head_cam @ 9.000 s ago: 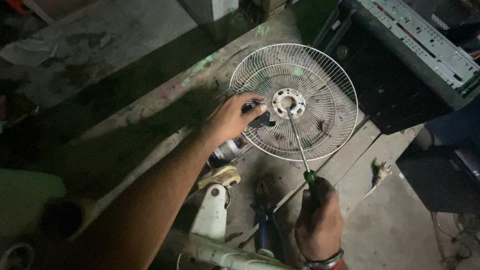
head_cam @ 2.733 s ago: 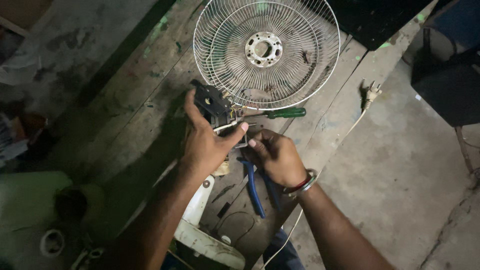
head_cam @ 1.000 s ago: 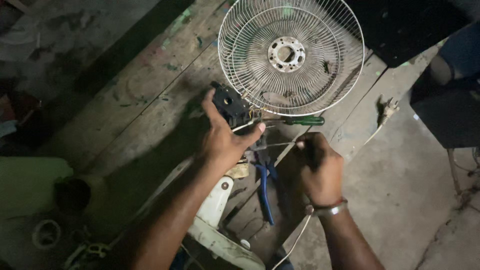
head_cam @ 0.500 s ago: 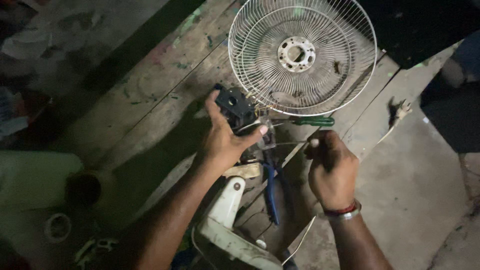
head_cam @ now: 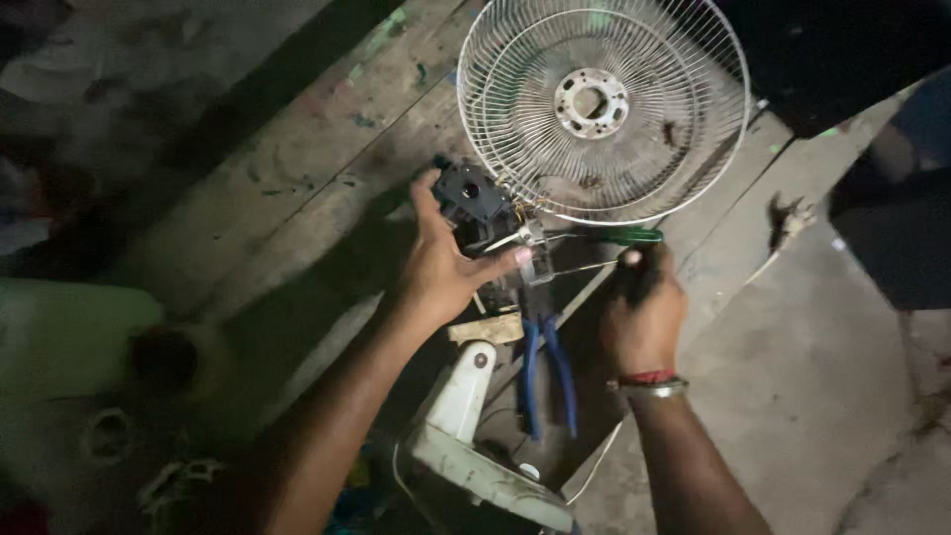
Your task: The person disassembles the motor housing of a table fan and cleans the internal components with a brush.
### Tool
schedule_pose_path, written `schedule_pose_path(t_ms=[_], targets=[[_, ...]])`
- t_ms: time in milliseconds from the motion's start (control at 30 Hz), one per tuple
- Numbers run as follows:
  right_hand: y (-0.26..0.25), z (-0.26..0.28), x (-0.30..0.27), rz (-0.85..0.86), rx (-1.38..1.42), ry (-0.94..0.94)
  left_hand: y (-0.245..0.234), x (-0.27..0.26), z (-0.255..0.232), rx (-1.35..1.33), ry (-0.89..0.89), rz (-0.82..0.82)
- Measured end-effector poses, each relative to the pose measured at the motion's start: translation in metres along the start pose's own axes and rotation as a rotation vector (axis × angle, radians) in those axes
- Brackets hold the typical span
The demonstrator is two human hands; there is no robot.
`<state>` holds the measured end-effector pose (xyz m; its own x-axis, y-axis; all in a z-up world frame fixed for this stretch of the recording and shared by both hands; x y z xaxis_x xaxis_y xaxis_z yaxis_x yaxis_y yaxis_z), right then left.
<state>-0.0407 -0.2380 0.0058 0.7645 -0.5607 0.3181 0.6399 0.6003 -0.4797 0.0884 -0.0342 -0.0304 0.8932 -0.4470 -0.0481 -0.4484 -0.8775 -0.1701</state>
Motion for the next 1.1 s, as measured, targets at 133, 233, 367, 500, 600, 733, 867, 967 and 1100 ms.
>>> schedule_pose_path(t_ms=[133, 233, 367, 500, 600, 733, 867, 967, 1100], targets=[[0.000, -0.024, -0.011, 0.012, 0.260, 0.302, -0.015, 0.009, 0.004, 0.125, 0.071, -0.015], [0.004, -0.019, 0.000, -0.015, 0.219, 0.113, -0.017, 0.018, 0.016, 0.316, 0.038, 0.014], [0.000, -0.029, -0.012, -0.036, 0.383, 0.092, -0.022, 0.020, 0.024, 0.369, 0.022, -0.001], [-0.010, -0.027, 0.004, -0.064, 0.444, -0.008, -0.023, 0.017, 0.034, 0.462, -0.099, 0.008], [-0.027, -0.022, 0.014, -0.107, 0.637, 0.118, -0.016, 0.017, 0.031, 0.207, -0.097, 0.040], [-0.025, -0.013, 0.013, -0.052, 0.763, 0.361, -0.021, 0.009, 0.011, 0.487, -0.085, -0.017], [-0.011, 0.010, -0.012, 0.079, 0.894, 0.465, -0.034, -0.034, -0.019, 0.609, -0.041, -0.132], [0.009, 0.043, -0.030, 0.209, 0.948, 0.503, -0.043, -0.080, -0.063, 0.611, 0.118, -0.233], [0.047, 0.089, -0.056, 0.445, 0.757, 0.643, -0.054, -0.127, -0.065, 0.283, -0.082, -0.100]])
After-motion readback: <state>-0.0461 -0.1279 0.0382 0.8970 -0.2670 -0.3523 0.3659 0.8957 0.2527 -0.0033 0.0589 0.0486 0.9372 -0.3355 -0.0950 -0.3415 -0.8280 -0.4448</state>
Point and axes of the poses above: each hand's wrist, its own x-axis towards the middle knuckle, its own y-axis out of the palm, z = x × y, the point moved 9 cm from there along x, towards the middle knuckle, and after that the axes turned 13 degrees about x, right-handed, at the moved point
